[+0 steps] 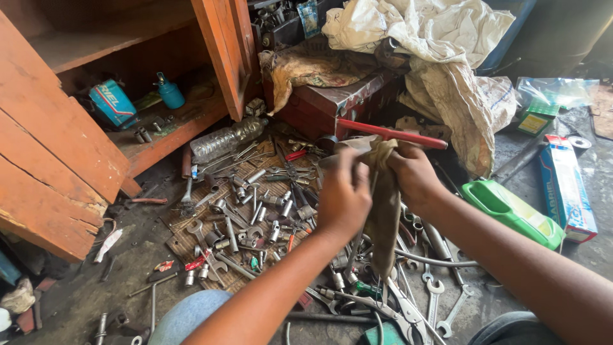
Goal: The person wipes a metal T-handle tool and a curved metal rod with a cloth. They handle the tools one at a time, wiping them thoroughly before placing them back on the floor among other scattered tools.
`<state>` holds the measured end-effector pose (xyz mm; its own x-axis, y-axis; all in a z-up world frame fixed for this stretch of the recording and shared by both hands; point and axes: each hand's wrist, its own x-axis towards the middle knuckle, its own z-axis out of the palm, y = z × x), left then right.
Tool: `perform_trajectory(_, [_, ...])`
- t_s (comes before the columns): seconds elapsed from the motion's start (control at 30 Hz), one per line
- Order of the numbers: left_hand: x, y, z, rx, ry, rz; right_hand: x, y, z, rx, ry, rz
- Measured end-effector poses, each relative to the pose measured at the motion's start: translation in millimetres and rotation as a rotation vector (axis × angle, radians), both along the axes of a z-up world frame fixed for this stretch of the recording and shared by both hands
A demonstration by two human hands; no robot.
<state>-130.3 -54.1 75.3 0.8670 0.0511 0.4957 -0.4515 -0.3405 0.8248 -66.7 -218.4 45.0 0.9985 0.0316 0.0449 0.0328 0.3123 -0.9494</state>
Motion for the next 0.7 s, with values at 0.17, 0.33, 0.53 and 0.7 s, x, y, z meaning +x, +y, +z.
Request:
perform_trajectory(0.17, [22.5,36.0,15.6,0.245,-0.430,0.150,3.4,-11.5,3.3,-0.155,-0.044,0.175])
perform_trajectory(0.33, [32.9,54.1,5.2,0.479,-0.121,-0.141,2.8,-8.7,-10.5,-0.718,-0.260,0.179])
perform_trajectory(0.53, [32.3,33.5,-2.1,0.158,0.327,-0.150,-2.2,-0.3,-7.3,-0.937,-0.479,0.074])
perform_trajectory(0.7, [30.1,33.4,-5.0,0.081,0.073,-0.250,-11.3,5.0,16.5,-0.905,-0.153,0.079])
